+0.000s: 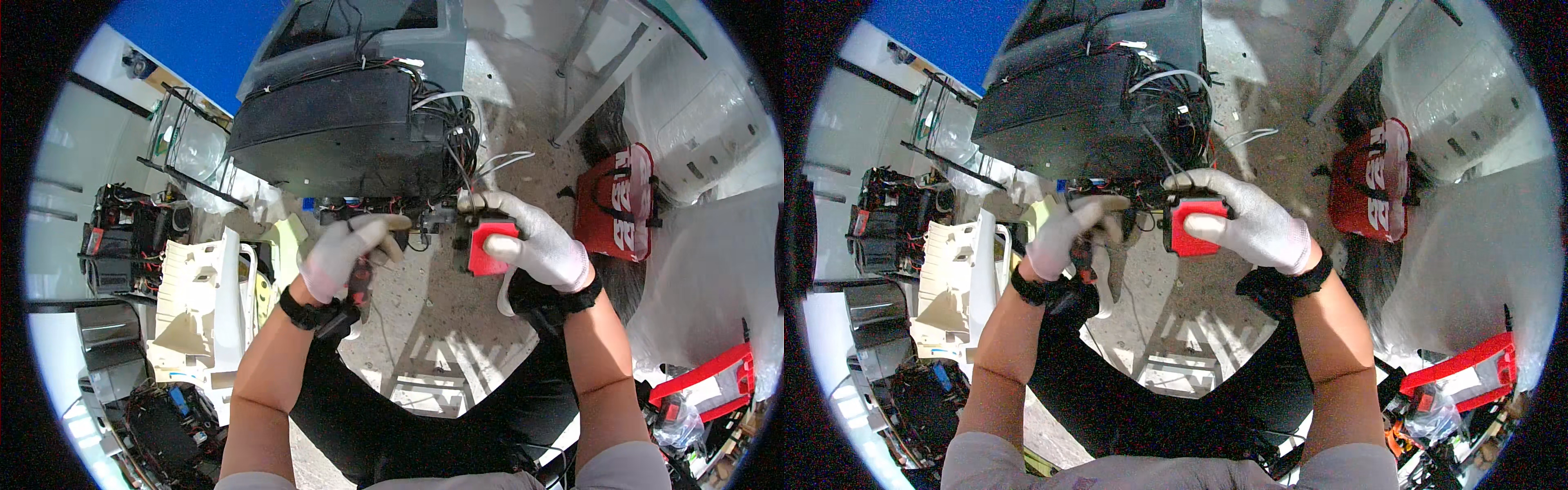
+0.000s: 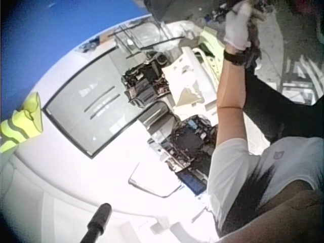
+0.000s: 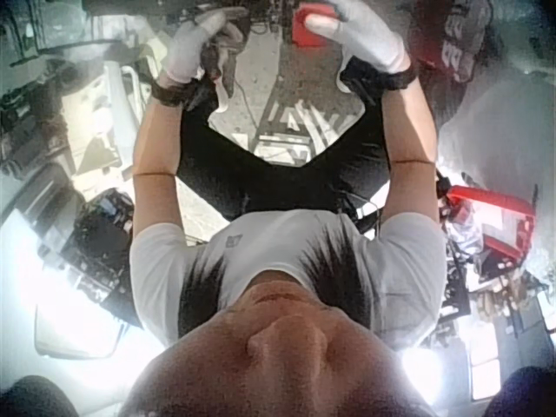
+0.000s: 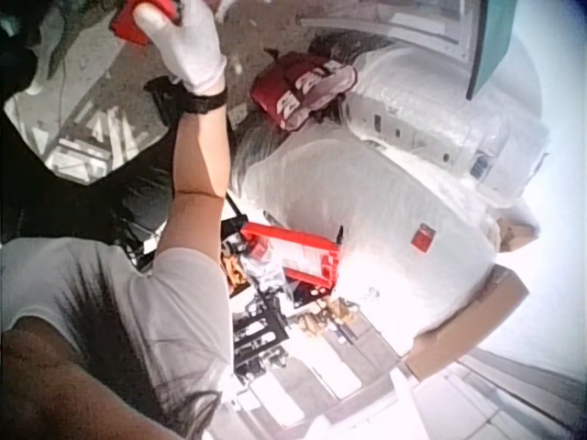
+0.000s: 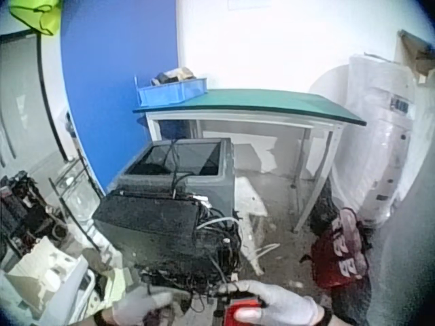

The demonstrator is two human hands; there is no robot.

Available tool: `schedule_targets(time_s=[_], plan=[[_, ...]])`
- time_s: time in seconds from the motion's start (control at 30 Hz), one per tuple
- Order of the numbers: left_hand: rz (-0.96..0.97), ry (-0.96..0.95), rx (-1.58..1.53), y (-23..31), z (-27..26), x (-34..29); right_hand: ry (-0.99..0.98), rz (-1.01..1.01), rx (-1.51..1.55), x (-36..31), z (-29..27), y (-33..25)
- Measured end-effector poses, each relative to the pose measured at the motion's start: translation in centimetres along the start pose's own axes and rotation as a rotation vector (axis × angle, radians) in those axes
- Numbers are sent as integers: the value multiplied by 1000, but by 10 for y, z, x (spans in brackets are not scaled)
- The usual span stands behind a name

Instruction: Disassembling an electronic device by removing a plastic cover and unplugging wire connectors.

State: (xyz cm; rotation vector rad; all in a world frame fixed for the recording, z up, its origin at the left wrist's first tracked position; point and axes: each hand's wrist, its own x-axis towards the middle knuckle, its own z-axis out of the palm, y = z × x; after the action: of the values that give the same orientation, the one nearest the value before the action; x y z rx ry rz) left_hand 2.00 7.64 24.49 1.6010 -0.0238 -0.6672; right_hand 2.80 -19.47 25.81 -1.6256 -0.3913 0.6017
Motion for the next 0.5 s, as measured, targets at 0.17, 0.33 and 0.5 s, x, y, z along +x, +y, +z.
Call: schedule_targets(time_s=[0.17, 0.33, 0.5], plan=[[-118, -145, 52, 2, 25, -5, 9, -26, -3, 6, 18, 9], [-60, -246, 57, -3, 40, -3, 56, -88, -459, 2, 52, 26], [-132, -215, 76, -17, 30, 1, 187, -286, -705, 7, 63, 28]])
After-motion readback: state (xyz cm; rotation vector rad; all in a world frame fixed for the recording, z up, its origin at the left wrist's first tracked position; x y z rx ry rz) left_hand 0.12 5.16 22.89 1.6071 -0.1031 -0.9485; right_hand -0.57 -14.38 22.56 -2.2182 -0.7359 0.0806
